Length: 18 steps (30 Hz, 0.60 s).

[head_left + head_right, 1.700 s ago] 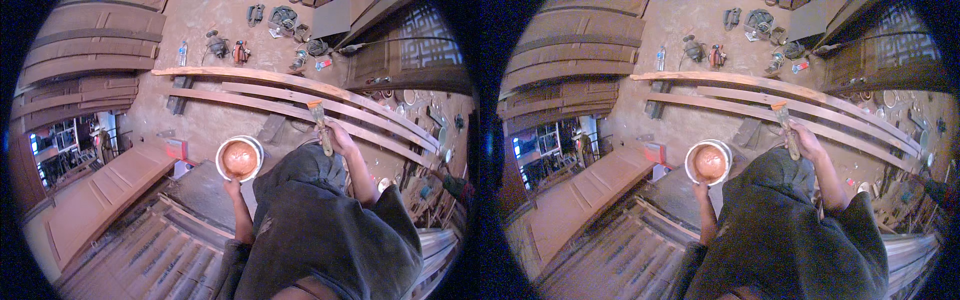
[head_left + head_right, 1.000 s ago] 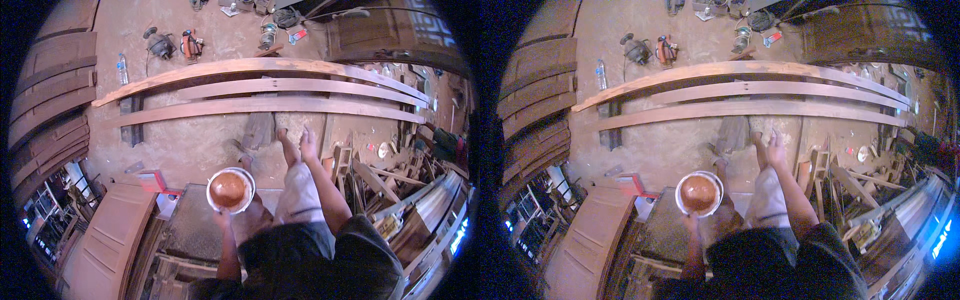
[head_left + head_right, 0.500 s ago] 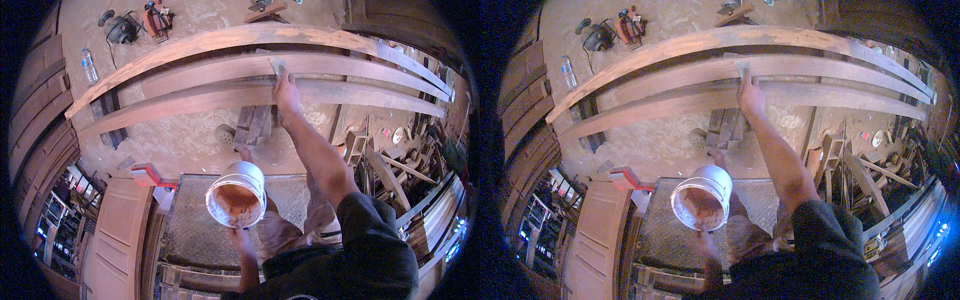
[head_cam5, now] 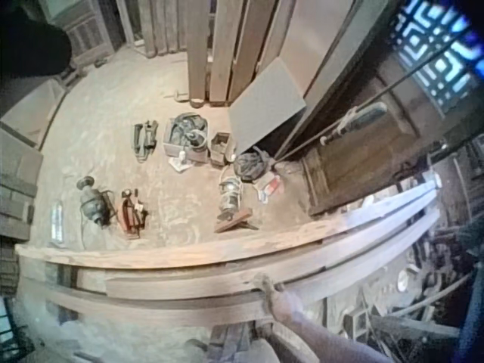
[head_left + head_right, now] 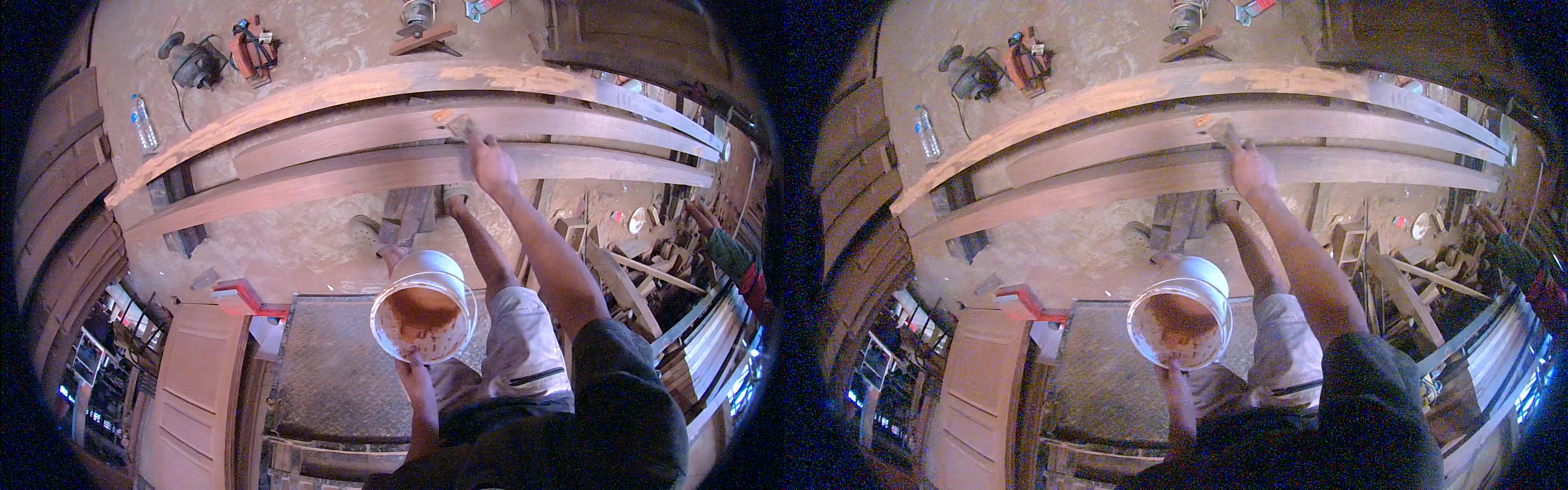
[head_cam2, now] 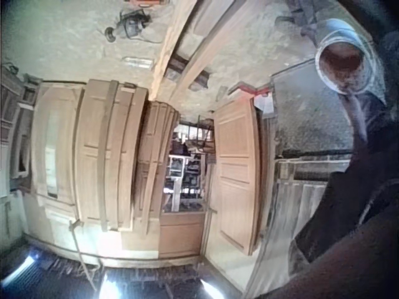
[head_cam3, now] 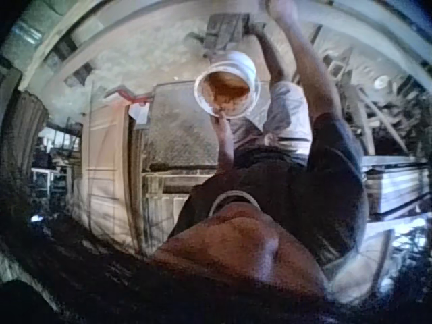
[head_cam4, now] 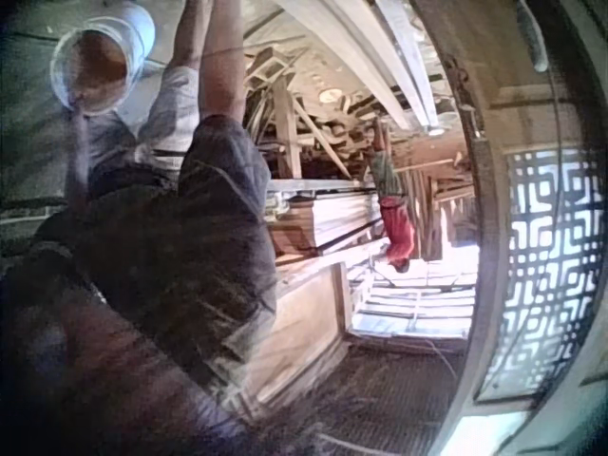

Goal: The person applies a brown finish to long wooden planks using a brush and a bucket. They repeatedly dip the brush into the bucket and spread the finish along the length of the planks, occasionally repositioning the planks to access different sections.

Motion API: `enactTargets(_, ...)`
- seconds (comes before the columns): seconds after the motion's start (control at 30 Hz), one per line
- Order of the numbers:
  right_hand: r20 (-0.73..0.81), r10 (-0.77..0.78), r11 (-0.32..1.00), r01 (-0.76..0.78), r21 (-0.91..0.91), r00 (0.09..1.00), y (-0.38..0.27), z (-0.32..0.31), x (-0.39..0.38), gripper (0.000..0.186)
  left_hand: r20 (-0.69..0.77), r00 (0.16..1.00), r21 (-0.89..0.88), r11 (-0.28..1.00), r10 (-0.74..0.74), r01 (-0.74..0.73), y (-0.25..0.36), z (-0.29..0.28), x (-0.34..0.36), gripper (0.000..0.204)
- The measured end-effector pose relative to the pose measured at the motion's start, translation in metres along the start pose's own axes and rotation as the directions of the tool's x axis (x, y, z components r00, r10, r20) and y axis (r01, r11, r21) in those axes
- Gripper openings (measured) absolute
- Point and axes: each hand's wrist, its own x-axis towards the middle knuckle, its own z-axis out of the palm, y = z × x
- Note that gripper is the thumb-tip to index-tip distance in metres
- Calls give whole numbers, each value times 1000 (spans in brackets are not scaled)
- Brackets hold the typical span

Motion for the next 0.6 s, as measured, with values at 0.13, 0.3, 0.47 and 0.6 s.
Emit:
enactTargets(0.13, 211, -235, 929, 283, -237, 949, -22, -16, 29, 42, -92, 993, 25, 997, 75, -73, 7, -11, 15, 50)
enactTargets(0.3, 224, -309, 851, 374, -369, 924, -42, -24, 49, 29, -172, 982, -102, 990, 80, -99, -3, -41, 29, 51)
enactTargets(0.47, 175, -173, 939, 216, -269, 969, -13, -13, 55, 34, -259, 961, -9, 995, 97, -103, -15, -66, 34, 55)
enactTargets(0.6, 212, -31, 989, 61, -135, 977, 12, 1, 50, 38, -234, 970, -37, 997, 63, -74, -10, -67, 15, 56)
